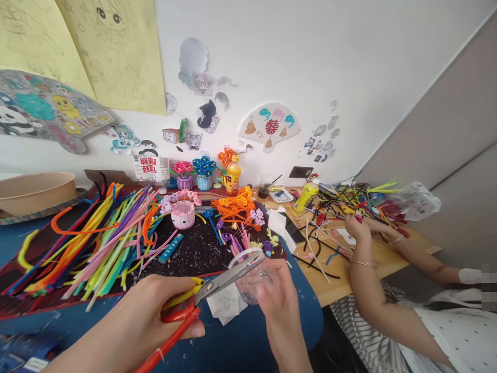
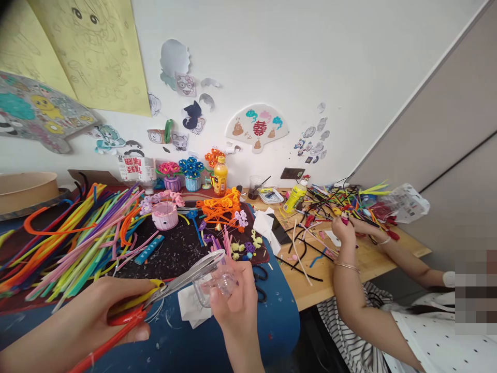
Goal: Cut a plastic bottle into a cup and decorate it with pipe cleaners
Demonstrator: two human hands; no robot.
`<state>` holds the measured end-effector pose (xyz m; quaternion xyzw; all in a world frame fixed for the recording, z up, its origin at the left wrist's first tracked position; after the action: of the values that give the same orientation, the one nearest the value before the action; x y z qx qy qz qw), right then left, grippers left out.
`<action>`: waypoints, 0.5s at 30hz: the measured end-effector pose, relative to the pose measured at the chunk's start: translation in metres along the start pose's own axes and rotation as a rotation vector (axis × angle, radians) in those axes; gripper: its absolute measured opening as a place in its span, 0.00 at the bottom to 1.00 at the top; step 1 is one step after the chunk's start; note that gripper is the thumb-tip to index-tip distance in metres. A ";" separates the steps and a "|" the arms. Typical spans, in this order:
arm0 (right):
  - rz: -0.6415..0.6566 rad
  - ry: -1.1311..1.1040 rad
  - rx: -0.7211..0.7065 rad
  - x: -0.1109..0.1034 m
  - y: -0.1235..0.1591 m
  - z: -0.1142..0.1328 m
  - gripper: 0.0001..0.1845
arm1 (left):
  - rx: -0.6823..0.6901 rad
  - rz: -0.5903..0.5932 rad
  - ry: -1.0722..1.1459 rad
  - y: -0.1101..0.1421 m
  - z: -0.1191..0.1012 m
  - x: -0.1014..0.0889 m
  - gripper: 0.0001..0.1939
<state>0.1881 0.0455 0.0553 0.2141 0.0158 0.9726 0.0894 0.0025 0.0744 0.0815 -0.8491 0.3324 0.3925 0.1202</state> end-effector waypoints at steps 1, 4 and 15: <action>-0.006 -0.002 0.005 0.000 0.000 0.000 0.22 | -0.012 0.028 0.005 -0.001 0.003 0.003 0.19; -0.020 -0.020 0.015 0.000 0.000 0.001 0.24 | 0.005 0.048 0.089 -0.002 0.010 0.011 0.19; -0.057 -0.016 0.000 -0.001 0.000 -0.005 0.24 | 0.140 -0.434 0.137 0.006 0.005 -0.022 0.17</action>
<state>0.1872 0.0457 0.0507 0.2212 0.0212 0.9679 0.1170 -0.0153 0.0824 0.0951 -0.9150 0.1758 0.2747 0.2377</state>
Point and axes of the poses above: each hand's wrist, its own y-axis away from the middle knuckle, its own x-axis out of the palm, z = x × y, the point moved 10 cm from there along -y, towards the middle knuckle, and after that the axes turned 13 degrees about x, right-handed, at the moved point
